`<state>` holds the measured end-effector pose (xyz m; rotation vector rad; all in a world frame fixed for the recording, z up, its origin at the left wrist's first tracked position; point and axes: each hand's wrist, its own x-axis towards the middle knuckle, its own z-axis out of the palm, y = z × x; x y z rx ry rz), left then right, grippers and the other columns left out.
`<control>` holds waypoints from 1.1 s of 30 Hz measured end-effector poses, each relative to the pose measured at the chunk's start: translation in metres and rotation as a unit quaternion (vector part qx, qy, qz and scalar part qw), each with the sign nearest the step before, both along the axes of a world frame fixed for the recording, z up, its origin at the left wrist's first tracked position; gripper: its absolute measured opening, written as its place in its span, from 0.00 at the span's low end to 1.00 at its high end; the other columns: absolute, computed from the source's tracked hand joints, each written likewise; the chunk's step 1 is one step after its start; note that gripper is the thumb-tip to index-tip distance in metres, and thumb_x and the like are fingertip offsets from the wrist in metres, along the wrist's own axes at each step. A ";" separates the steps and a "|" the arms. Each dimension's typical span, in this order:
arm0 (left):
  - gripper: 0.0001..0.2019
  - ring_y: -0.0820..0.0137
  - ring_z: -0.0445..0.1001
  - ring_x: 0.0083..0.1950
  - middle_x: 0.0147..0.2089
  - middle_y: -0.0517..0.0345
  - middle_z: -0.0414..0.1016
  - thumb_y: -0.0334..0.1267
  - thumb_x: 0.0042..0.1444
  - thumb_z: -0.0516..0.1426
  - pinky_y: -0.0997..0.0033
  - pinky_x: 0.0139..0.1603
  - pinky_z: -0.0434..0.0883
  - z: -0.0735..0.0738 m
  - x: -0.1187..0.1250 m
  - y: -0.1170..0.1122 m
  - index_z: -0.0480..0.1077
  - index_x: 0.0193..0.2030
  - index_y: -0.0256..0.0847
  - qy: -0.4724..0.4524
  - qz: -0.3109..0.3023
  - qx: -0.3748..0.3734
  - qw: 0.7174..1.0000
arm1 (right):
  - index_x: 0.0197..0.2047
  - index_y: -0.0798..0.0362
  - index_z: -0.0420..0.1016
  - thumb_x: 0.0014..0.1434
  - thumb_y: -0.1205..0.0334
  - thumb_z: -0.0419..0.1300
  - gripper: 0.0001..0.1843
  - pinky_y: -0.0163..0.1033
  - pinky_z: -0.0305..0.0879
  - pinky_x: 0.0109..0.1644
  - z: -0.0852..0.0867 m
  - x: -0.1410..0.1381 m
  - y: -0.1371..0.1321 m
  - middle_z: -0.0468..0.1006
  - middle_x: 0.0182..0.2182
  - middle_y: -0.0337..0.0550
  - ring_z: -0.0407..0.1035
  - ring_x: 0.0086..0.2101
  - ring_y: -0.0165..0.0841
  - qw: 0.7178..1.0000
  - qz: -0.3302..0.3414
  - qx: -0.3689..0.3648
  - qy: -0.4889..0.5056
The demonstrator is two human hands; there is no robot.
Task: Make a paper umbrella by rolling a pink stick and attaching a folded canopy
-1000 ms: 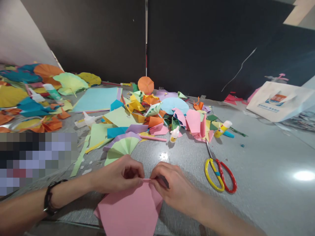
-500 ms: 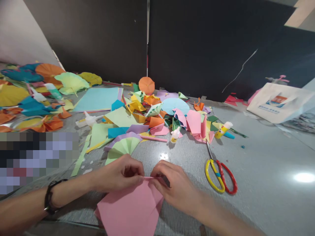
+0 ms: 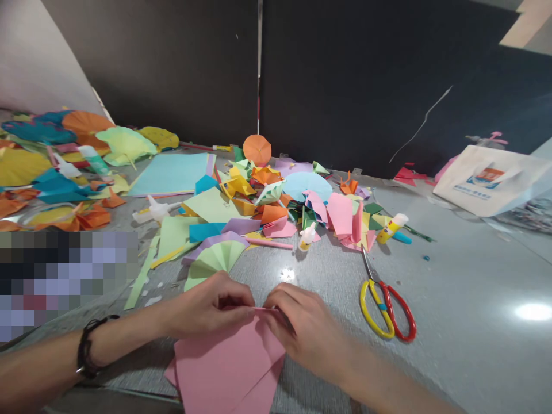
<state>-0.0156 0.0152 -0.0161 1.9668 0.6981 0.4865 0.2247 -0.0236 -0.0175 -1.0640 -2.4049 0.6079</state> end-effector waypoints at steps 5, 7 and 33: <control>0.12 0.80 0.57 0.24 0.22 0.67 0.62 0.35 0.66 0.57 0.81 0.25 0.54 0.001 0.001 -0.001 0.76 0.33 0.34 0.018 -0.018 0.043 0.999 | 0.44 0.51 0.73 0.73 0.68 0.57 0.05 0.39 0.66 0.42 -0.005 0.000 -0.002 0.79 0.39 0.40 0.73 0.38 0.34 0.998 0.015 0.063 0.017; 0.13 0.81 0.56 0.24 0.22 0.68 0.59 0.33 0.67 0.56 0.81 0.25 0.54 0.001 0.002 -0.002 0.75 0.31 0.34 0.016 -0.020 0.055 0.998 | 0.45 0.51 0.73 0.74 0.67 0.55 0.06 0.41 0.68 0.43 -0.006 0.000 -0.003 0.80 0.40 0.41 0.74 0.39 0.36 0.996 0.012 0.092 -0.005; 0.09 0.80 0.57 0.23 0.21 0.68 0.62 0.30 0.62 0.59 0.81 0.24 0.54 -0.001 0.002 -0.006 0.76 0.31 0.35 0.008 -0.025 0.085 0.996 | 0.41 0.52 0.78 0.71 0.69 0.59 0.07 0.43 0.71 0.44 -0.005 -0.004 -0.008 0.82 0.38 0.42 0.75 0.37 0.35 0.994 0.013 0.099 0.042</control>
